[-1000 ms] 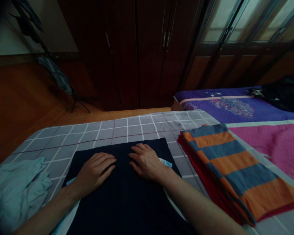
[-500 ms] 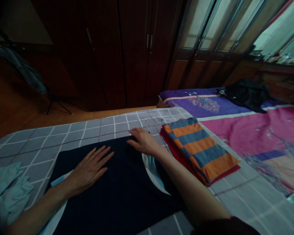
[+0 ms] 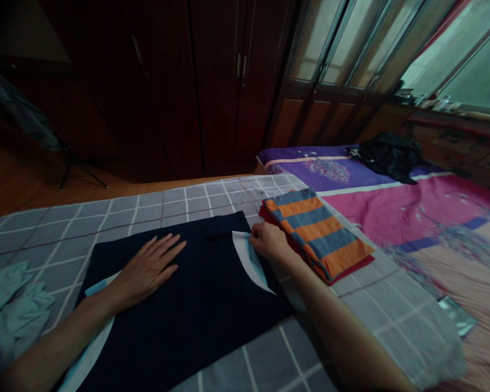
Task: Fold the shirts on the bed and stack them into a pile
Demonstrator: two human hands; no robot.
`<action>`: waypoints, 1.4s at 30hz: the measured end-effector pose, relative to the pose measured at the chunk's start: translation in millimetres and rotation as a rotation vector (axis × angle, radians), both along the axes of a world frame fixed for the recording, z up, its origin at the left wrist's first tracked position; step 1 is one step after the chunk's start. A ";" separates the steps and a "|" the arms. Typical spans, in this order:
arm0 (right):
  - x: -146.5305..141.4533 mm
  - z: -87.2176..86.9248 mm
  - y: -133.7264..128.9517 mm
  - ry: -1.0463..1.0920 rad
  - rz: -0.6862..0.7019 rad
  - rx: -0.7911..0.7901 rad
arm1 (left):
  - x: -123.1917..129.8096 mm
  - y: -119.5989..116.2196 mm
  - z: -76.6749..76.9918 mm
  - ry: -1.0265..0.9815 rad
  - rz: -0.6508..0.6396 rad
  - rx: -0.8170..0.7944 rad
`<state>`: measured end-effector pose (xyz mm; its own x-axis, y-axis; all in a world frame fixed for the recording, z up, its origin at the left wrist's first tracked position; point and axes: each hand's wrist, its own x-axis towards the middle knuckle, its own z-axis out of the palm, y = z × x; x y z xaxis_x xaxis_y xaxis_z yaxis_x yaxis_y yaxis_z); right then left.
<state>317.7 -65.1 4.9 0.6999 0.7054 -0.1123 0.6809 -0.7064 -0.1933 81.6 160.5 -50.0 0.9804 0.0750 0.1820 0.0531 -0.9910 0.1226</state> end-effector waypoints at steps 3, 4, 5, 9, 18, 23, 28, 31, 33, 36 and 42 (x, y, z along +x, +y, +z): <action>7.7 0.4 -3.1 0.002 -0.028 0.028 | -0.2 1.1 -0.1 -0.025 -0.005 -0.013; 8.5 1.1 -5.6 0.002 -0.037 0.038 | -0.3 1.5 -0.3 -0.032 -0.007 -0.019; 8.2 2.3 -8.7 0.000 -0.048 0.046 | -0.3 1.8 -0.6 -0.039 -0.009 -0.025; -4.4 10.5 -28.2 0.000 -0.076 0.025 | -0.5 2.5 -2.2 -0.066 -0.015 -0.049; -46.6 10.6 -67.2 0.238 -0.075 -0.081 | 0.8 2.3 -3.1 -0.044 -0.009 -0.033; -45.1 10.2 -72.5 0.212 -0.152 0.076 | -0.1 0.8 -1.3 -0.075 -0.007 -0.028; -50.4 5.7 -79.2 0.241 -0.130 -0.008 | -0.2 0.2 -2.0 -0.075 -0.004 -0.037; -55.6 -0.8 -82.9 0.186 -0.143 -0.057 | 0.9 -1.2 -2.5 -0.061 -0.004 -0.074; -56.4 -4.1 -85.1 0.181 -0.144 -0.094 | 0.9 -1.2 2.0 -0.046 -0.004 -0.093; -53.6 -3.0 -87.1 0.127 -0.132 -0.162 | -3.3 5.4 23.5 -0.064 0.021 -0.110; -62.8 20.4 -51.3 -0.110 0.182 0.086 | -37.3 41.1 87.9 -0.203 0.274 -0.187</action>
<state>255.0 -116.4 25.2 0.5648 0.8249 0.0237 0.8159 -0.5540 -0.1654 44.3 201.6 37.9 0.8650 0.3792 0.3286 0.2686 -0.9031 0.3352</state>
